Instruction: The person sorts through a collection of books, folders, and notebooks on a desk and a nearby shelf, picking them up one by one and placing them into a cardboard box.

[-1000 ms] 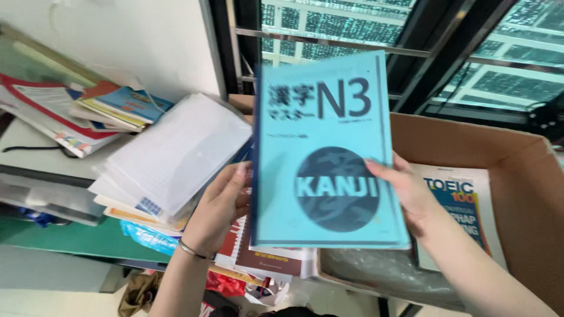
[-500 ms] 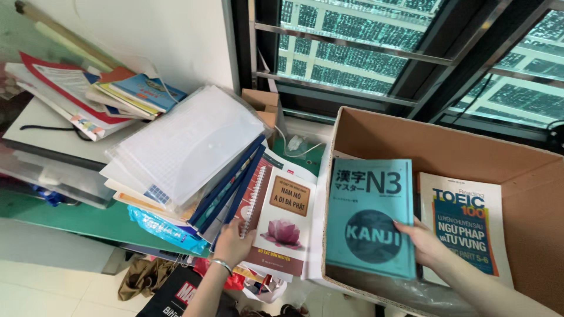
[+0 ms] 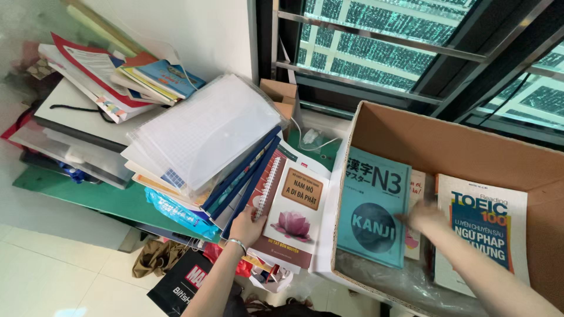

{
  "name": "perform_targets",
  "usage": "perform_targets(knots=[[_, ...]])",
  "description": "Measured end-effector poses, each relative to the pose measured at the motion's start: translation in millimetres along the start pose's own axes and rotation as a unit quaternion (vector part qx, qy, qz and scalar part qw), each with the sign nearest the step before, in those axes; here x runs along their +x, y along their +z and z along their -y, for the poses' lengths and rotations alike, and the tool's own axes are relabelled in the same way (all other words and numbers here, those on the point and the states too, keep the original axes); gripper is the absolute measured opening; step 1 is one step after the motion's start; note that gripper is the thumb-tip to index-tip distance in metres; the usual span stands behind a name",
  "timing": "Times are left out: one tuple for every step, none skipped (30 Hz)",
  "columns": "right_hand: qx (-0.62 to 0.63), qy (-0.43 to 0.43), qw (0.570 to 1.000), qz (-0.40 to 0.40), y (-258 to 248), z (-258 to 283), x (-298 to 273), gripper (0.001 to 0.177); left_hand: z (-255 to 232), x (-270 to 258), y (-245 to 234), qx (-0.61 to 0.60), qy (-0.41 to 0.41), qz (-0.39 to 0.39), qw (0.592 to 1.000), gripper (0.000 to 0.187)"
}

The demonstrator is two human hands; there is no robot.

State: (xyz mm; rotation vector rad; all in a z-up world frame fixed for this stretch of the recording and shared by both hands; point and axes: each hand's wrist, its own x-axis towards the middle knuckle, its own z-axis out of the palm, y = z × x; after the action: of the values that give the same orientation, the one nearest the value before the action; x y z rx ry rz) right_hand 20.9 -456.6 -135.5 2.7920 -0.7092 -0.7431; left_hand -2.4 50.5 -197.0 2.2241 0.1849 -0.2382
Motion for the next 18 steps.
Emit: perform_targets(knots=[[0.029, -0.057, 0.994, -0.084, -20.0, 8.4, -9.5, 0.092, -3.0, 2.3, -1.9, 0.004, 0.001, 0.019, 1.000, 0.043], [0.058, -0.114, 0.978, -0.166, -44.6, 18.2, -23.8, 0.083, -6.7, 2.8, -3.4, -0.006, 0.022, 0.009, 1.000, 0.044], [0.136, -0.161, 0.950, -0.232, -66.9, 33.0, -46.6, 0.069, -10.7, 0.6, -4.2, -0.017, 0.041, -0.001, 0.999, 0.045], [0.213, -0.204, 0.909, -0.295, -86.6, 52.8, -75.8, 0.056, -15.6, -2.3, -4.6, -0.027, 0.061, -0.011, 0.998, 0.046], [0.285, -0.282, 0.865, -0.301, -107.1, 73.5, -106.0, 0.047, -21.2, -6.2, -5.3, -0.010, 0.096, -0.028, 0.995, 0.044], [0.354, -0.356, 0.809, -0.305, -126.2, 95.0, -135.0, 0.039, -28.7, -11.2, -4.8, 0.007, 0.131, -0.046, 0.990, 0.041], [0.347, -0.400, 0.800, -0.282, -142.1, 114.4, -161.5, 0.034, -37.3, -16.9, -4.9, 0.025, 0.166, -0.062, 0.984, 0.039], [0.338, -0.443, 0.789, -0.259, -154.3, 134.0, -183.1, 0.030, -47.5, -21.5, -6.2, 0.029, 0.134, -0.030, 0.990, 0.048], [0.306, -0.472, 0.787, -0.255, -162.4, 153.8, -199.7, 0.028, -59.3, -26.3, -7.1, 0.031, 0.100, 0.002, 0.995, 0.057], [0.274, -0.500, 0.783, -0.249, -167.0, 169.3, -211.0, 0.027, -70.5, -33.5, -8.9, 0.033, 0.066, 0.033, 0.997, 0.066], [0.229, -0.507, 0.802, -0.217, -171.3, 184.8, -215.1, 0.031, -81.1, -41.2, -12.0, 0.037, 0.053, 0.041, 0.997, 0.069], [0.183, -0.513, 0.819, -0.183, -173.2, 200.9, -214.4, 0.036, -90.7, -48.6, -15.4, 0.041, 0.040, 0.049, 0.997, 0.074], [0.136, -0.516, 0.832, -0.150, -172.9, 213.0, -210.4, 0.040, -99.3, -54.0, -18.6, 0.046, 0.028, 0.057, 0.997, 0.081], [0.081, -0.556, 0.808, -0.178, -170.1, 222.4, -204.9, 0.049, -107.1, -58.7, -19.9, 0.022, 0.082, 0.068, 0.994, 0.082], [0.025, -0.592, 0.780, -0.201, -163.9, 229.8, -200.5, 0.061, -112.5, -66.2, -18.9, -0.002, 0.134, 0.081, 0.988, 0.084], [-0.030, -0.626, 0.747, -0.223, -157.6, 235.0, -196.5, 0.073, -113.9, -71.1, -20.2, -0.027, 0.186, 0.093, 0.978, 0.085], [-0.104, -0.592, 0.786, -0.145, -150.6, 237.9, -194.2, 0.057, -111.9, -71.6, -23.7, -0.090, 0.222, 0.136, 0.961, 0.071], [-0.176, -0.549, 0.814, -0.065, -143.2, 239.2, -194.0, 0.042, -109.0, -69.6, -26.5, -0.153, 0.258, 0.177, 0.937, 0.058]])
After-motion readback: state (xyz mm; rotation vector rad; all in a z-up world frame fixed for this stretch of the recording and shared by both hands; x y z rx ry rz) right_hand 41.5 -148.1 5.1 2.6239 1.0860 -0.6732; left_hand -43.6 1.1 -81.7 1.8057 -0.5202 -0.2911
